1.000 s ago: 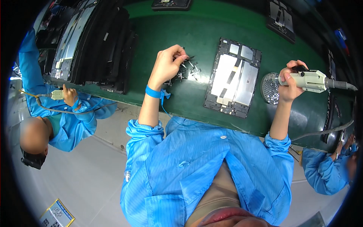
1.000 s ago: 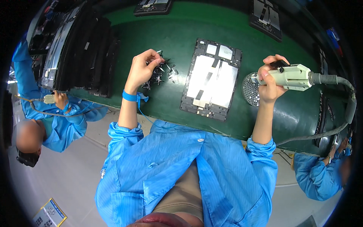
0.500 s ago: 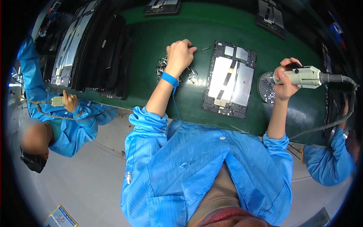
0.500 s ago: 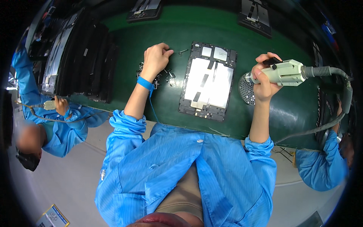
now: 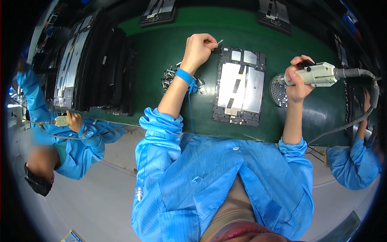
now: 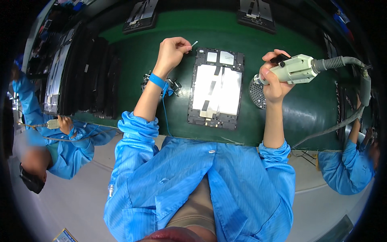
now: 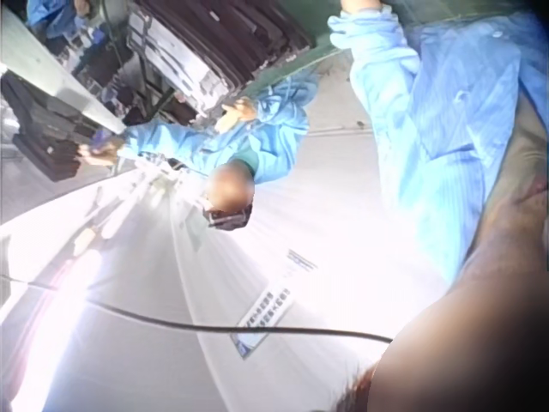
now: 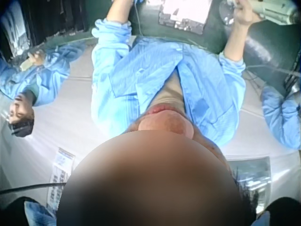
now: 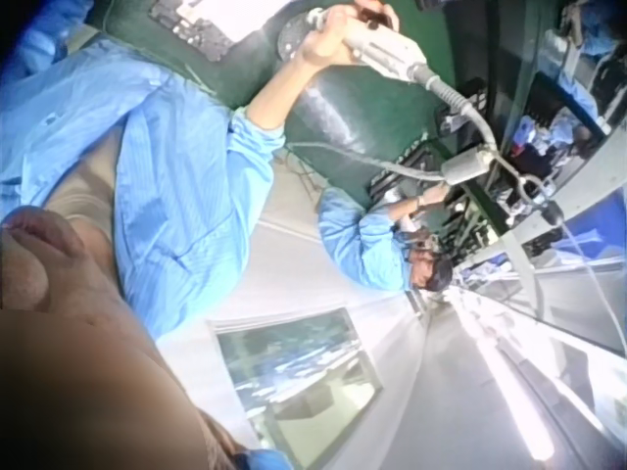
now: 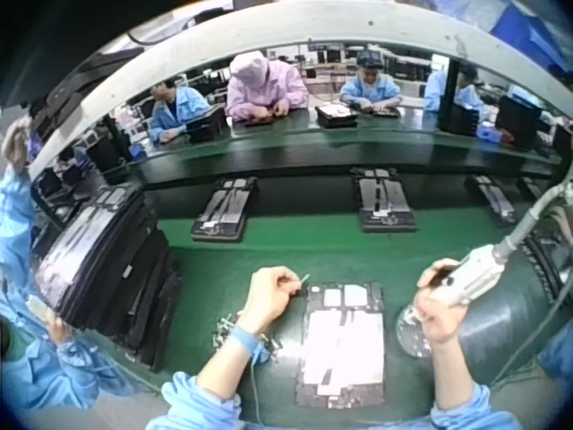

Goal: Assembling electronic components by fastening screws using an electric screwdriver on a factory assembly line.

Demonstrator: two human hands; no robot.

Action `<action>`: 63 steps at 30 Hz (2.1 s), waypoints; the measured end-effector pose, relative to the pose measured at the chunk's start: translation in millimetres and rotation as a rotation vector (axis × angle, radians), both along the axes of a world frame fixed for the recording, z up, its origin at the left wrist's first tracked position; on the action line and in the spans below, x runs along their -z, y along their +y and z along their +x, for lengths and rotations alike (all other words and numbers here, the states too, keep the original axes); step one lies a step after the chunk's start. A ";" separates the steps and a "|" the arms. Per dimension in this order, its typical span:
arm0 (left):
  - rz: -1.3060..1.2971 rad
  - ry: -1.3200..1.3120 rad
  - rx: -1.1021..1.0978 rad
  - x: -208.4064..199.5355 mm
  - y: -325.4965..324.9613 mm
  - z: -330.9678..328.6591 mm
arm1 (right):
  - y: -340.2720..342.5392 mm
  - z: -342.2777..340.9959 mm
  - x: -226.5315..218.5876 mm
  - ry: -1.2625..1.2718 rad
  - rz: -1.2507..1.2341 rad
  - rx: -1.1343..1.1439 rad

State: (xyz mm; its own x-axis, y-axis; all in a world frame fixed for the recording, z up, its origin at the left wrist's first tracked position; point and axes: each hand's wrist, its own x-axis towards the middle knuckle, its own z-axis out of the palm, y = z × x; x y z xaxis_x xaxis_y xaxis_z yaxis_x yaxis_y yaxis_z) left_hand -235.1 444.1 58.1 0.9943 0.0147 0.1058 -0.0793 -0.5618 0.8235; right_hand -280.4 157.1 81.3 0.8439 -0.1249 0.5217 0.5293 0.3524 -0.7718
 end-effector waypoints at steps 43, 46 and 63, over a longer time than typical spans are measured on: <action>-0.123 0.108 0.290 -6.7 -52.5 -42.6 | 83.0 9.5 5.7 -0.132 0.010 -0.253; -0.129 0.118 0.282 -0.6 -49.9 -40.8 | 87.1 10.4 10.3 -0.102 0.004 -0.267; -0.173 0.153 0.277 4.2 -36.4 -32.6 | 100.4 19.6 21.1 -0.039 -0.031 -0.281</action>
